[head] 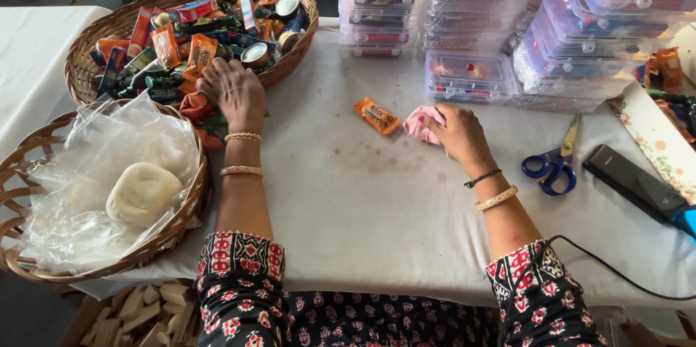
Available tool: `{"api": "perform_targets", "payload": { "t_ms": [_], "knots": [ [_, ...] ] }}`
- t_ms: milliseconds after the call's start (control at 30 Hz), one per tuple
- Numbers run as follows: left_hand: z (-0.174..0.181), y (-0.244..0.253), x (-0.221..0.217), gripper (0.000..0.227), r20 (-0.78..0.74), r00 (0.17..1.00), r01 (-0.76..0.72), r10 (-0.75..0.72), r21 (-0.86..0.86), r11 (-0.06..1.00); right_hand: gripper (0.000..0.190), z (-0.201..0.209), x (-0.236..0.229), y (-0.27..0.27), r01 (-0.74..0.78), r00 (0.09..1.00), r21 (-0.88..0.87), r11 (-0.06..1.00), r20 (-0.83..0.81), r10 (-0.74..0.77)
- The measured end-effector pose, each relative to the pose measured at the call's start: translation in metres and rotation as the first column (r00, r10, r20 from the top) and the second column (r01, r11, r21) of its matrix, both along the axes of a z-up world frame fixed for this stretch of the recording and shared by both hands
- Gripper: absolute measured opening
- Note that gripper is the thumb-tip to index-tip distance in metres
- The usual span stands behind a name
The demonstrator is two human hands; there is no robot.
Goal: The person wipes a clear plastic storage box with a pink cloth, places small cosmetic tubes and items into the box, and closes it. They stack the filled box onto piles of similar boxes, wipe the table surface, and pick additional items from a basket to pack.
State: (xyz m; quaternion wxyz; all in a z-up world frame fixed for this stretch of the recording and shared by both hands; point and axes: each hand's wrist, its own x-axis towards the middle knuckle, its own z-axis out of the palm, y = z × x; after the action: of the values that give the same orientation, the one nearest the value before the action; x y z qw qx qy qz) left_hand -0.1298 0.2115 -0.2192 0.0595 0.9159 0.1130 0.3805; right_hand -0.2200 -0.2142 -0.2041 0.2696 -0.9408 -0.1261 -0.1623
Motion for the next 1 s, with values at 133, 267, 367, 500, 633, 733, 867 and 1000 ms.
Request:
{"api": "perform_targets", "payload": {
  "t_ms": [133, 267, 367, 500, 633, 733, 867, 1000],
  "knots": [
    [0.002, -0.001, -0.005, 0.025, 0.0, 0.999, -0.035, 0.035, 0.025, 0.999, 0.036, -0.008, 0.003, -0.004, -0.011, 1.0, 0.001, 1.0, -0.015, 0.012],
    [0.012, -0.005, -0.012, 0.019, 0.068, 0.998, 0.003, -0.004, 0.017, 1.0, 0.039, 0.0, 0.0, -0.001, -0.008, 1.0, 0.021, 1.0, -0.018, 0.008],
    [0.042, -0.023, -0.023, 0.014, 0.175, 0.982, 0.068, -0.066, -0.004, 0.998, 0.04, -0.006, 0.01, -0.007, -0.019, 1.0, 0.134, 0.991, -0.013, 0.021],
    [0.06, -0.071, -0.029, 0.017, 0.35, 0.881, 0.407, -0.319, -0.216, 0.888, 0.042, -0.027, 0.024, -0.022, 0.088, 0.996, 0.575, 0.813, -0.075, -0.055],
    [0.01, -0.156, -0.034, 0.012, 0.342, 0.77, 0.607, -0.539, -0.651, 0.455, 0.039, 0.014, -0.008, 0.005, -0.22, 0.937, 0.648, 0.729, 0.349, -0.027],
    [-0.029, -0.206, -0.047, 0.011, 0.369, 0.534, 0.68, -0.761, -0.722, 0.128, 0.034, 0.034, -0.025, 0.029, -0.277, 0.843, 0.195, 0.941, 0.518, 0.141],
    [-0.026, -0.238, -0.083, 0.016, 0.282, 0.389, 0.279, -0.877, -0.943, -0.179, 0.03, 0.028, -0.021, 0.036, -0.076, 0.861, -0.186, 0.98, 0.484, 0.158],
    [-0.033, -0.248, -0.09, 0.026, 0.199, 0.32, 0.214, -0.926, -0.968, -0.134, 0.041, 0.006, -0.005, 0.014, -0.011, 0.97, 0.138, 0.99, 0.24, -0.022]
  ]
}}
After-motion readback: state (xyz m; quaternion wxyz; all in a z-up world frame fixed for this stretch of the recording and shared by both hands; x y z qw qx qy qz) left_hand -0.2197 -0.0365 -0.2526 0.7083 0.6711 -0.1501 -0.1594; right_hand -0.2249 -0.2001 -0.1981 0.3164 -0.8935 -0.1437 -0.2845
